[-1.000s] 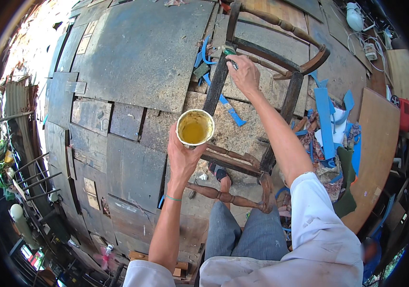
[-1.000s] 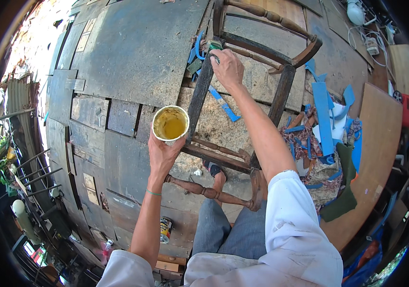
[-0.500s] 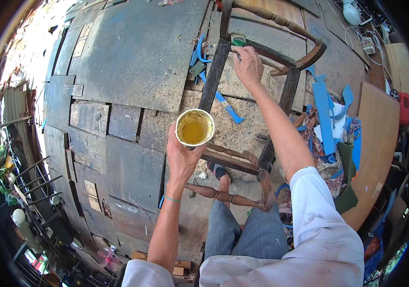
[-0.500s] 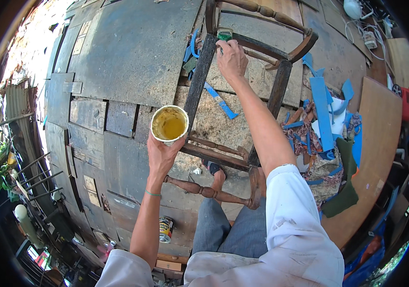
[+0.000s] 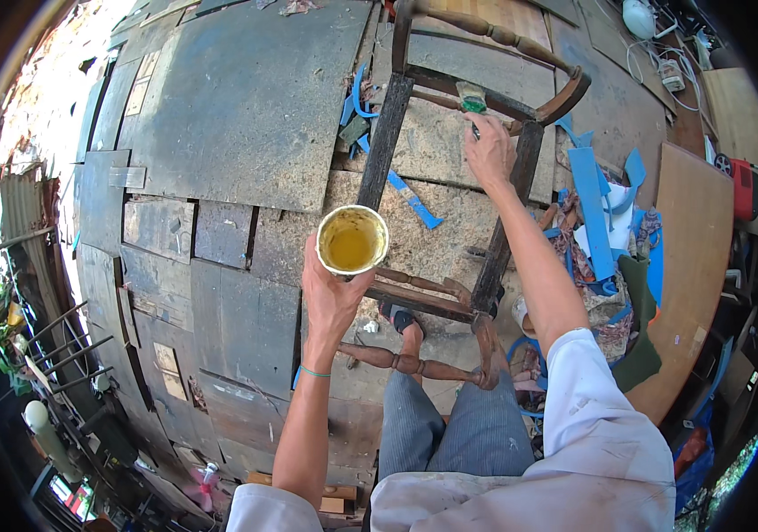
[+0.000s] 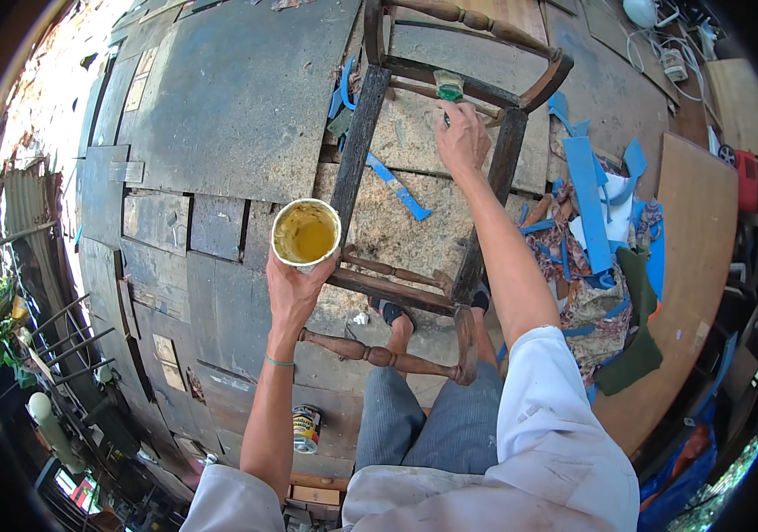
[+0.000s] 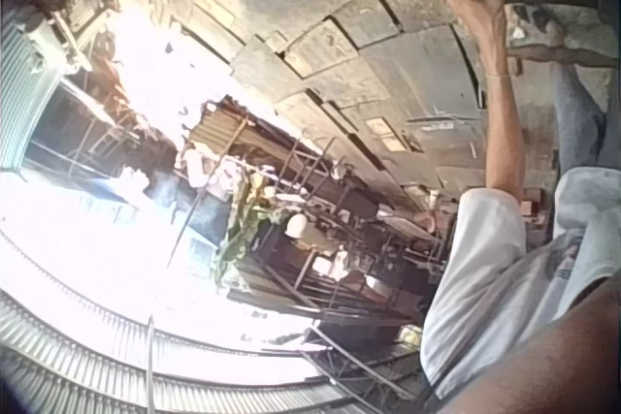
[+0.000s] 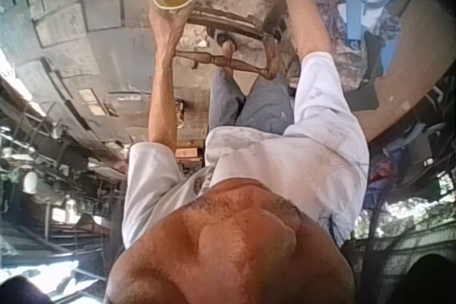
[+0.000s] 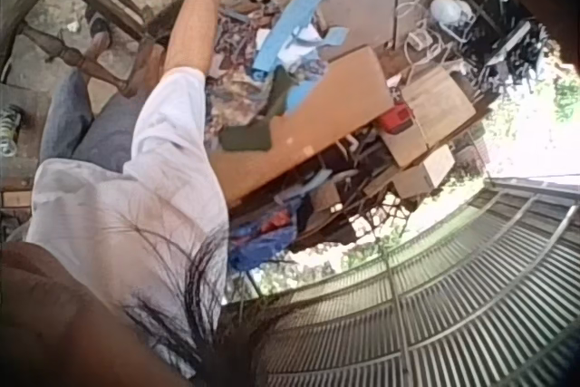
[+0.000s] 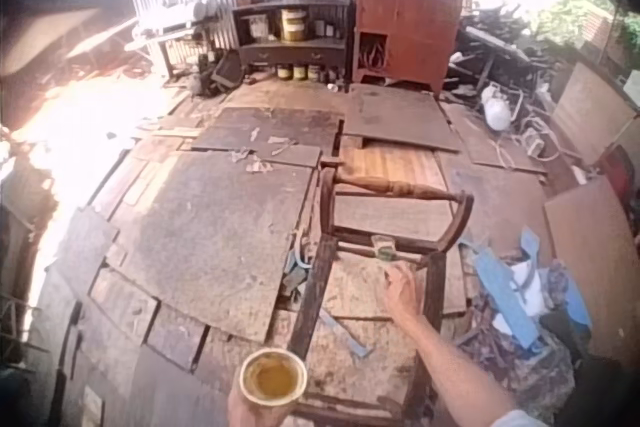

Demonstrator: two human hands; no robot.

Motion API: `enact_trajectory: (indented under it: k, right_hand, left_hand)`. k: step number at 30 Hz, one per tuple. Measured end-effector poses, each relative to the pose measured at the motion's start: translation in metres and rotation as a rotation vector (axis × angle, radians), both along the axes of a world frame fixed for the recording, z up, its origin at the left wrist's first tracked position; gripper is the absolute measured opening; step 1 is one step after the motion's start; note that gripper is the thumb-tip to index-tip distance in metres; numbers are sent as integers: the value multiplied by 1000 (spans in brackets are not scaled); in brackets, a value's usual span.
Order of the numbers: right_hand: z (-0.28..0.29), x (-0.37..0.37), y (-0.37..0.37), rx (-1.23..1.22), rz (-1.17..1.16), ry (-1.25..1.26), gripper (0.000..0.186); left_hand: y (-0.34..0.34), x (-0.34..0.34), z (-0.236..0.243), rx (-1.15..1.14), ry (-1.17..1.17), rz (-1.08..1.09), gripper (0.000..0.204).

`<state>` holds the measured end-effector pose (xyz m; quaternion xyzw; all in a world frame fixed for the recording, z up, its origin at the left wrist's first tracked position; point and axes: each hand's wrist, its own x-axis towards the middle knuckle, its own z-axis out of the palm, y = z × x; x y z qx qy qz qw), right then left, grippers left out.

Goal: Sanding and applying varnish/finish to a wooden chair frame.

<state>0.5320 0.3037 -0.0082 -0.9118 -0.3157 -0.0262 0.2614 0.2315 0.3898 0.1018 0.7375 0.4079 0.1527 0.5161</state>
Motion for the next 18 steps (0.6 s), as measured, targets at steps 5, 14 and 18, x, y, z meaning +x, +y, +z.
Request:
enact_trajectory:
  k: [5, 14, 18]
  right_hand:
    - [20, 0, -3, 17, -164, -35, 22]
    - [9, -25, 68, -28, 102, 88, 21]
    - [13, -17, 48, 24, 98, 50, 21]
  left_hand:
    - [-1, -2, -2, -37, -22, 9, 52]
    - [-8, 3, -2, -70, -16, 1, 52]
    - [-9, 5, 0, -56, 13, -29, 51]
